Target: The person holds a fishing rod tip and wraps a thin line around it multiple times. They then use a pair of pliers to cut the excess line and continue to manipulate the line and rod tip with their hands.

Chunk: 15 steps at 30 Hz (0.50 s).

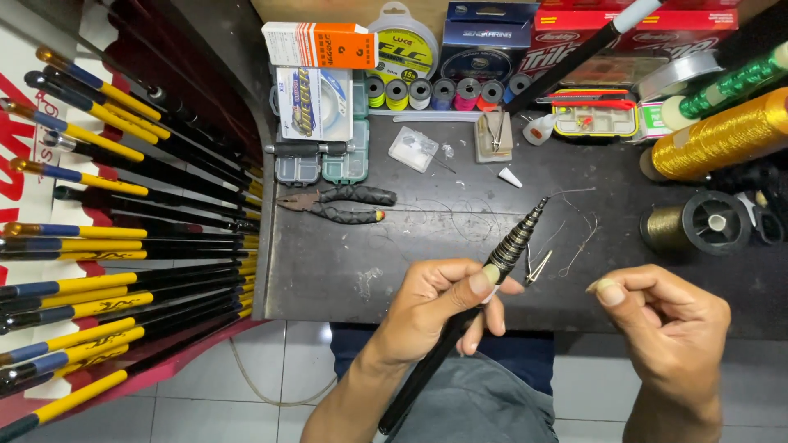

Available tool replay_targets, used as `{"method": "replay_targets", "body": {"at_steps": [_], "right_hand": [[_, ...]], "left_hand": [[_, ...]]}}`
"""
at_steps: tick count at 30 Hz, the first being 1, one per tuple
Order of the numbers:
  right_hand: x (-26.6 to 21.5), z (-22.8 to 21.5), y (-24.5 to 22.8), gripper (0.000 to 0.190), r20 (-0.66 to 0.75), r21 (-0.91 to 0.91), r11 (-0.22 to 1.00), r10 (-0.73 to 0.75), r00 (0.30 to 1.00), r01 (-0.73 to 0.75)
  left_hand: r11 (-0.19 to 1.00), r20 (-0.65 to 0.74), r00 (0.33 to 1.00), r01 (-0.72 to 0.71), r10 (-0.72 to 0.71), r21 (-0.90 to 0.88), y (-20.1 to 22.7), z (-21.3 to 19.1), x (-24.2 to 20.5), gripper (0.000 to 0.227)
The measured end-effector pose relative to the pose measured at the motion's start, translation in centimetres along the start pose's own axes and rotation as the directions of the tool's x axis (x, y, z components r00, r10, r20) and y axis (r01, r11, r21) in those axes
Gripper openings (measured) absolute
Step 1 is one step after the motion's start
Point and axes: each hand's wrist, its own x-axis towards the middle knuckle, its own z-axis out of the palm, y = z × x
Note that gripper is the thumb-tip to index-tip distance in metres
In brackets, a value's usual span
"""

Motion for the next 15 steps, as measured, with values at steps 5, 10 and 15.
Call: {"method": "replay_targets", "body": {"at_steps": [5, 10, 15], "right_hand": [[-0.05, -0.01, 0.04, 0.01, 0.002, -0.004, 1.0, -0.008, 1.0, 0.008], [-0.12, -0.2, 0.56, 0.009, 0.003, -0.014, 1.0, 0.018, 1.0, -0.018], [0.09, -0.24, 0.54, 0.01, 0.005, -0.006, 1.0, -0.001, 1.0, 0.001]], "left_hand": [[0.997, 0.009, 0.999, -0.035, 0.035, -0.062, -0.73, -0.22, 0.25, 0.023], [1.0, -0.069, 0.997, -0.026, 0.027, 0.008, -0.5, 0.16, 0.56, 0.027], [0.995, -0.089, 0.996, 0.021, -0.03, -0.099, -0.57, -0.16, 0.32, 0.021]]}}
